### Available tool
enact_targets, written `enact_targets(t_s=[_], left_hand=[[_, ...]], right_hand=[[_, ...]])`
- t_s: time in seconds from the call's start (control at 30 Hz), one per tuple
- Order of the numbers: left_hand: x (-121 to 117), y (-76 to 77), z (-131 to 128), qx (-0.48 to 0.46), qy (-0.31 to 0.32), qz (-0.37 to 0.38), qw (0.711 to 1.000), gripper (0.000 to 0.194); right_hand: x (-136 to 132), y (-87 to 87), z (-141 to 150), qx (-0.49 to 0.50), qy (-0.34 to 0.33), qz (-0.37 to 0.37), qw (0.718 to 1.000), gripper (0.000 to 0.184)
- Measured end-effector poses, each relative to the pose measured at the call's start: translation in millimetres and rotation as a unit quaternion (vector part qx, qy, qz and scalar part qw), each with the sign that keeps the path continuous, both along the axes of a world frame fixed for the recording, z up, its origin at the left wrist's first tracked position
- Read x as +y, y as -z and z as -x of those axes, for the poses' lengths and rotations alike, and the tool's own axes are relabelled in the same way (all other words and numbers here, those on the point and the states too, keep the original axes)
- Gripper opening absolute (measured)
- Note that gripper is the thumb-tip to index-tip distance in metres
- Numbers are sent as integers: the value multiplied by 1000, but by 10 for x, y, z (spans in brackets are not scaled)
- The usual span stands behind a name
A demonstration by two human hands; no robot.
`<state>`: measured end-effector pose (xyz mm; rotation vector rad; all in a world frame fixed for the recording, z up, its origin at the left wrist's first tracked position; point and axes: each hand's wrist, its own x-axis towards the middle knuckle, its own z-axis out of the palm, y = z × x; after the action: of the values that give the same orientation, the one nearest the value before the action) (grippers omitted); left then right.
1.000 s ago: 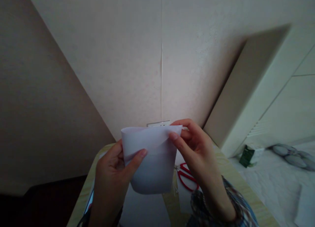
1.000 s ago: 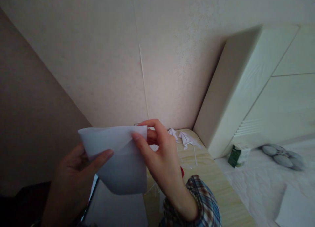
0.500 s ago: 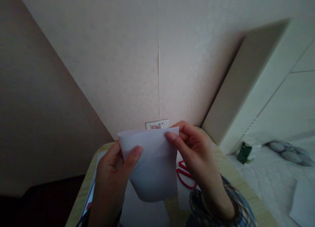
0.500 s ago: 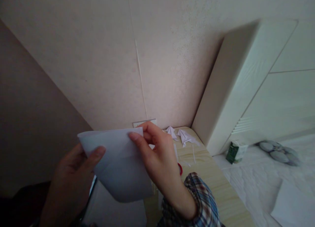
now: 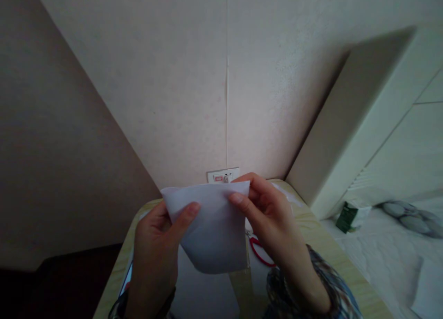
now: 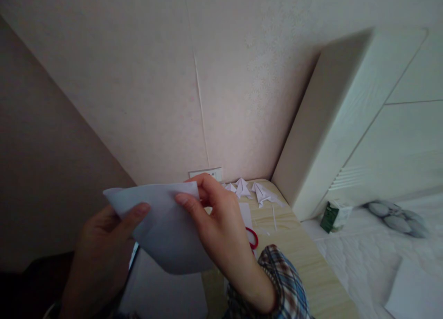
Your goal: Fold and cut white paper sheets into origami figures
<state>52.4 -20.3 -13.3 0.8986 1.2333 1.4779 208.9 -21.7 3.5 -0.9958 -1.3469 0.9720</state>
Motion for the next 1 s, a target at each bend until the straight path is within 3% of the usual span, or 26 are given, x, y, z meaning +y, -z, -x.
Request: enact_targets(t_s=[0.3, 0.73, 1.0], left_hand=[[-16, -50, -36, -9, -28, -23, 999, 22], [-7, -74, -69, -26, 3, -32, 999, 22], [10, -17, -15, -40, 2, -34, 999, 21]], right_hand=[[-1, 2, -6, 14, 50, -2, 999, 23], [-28, -24, -3, -9, 56, 13, 998, 24], [-7, 25, 7, 24, 22, 46, 998, 25]])
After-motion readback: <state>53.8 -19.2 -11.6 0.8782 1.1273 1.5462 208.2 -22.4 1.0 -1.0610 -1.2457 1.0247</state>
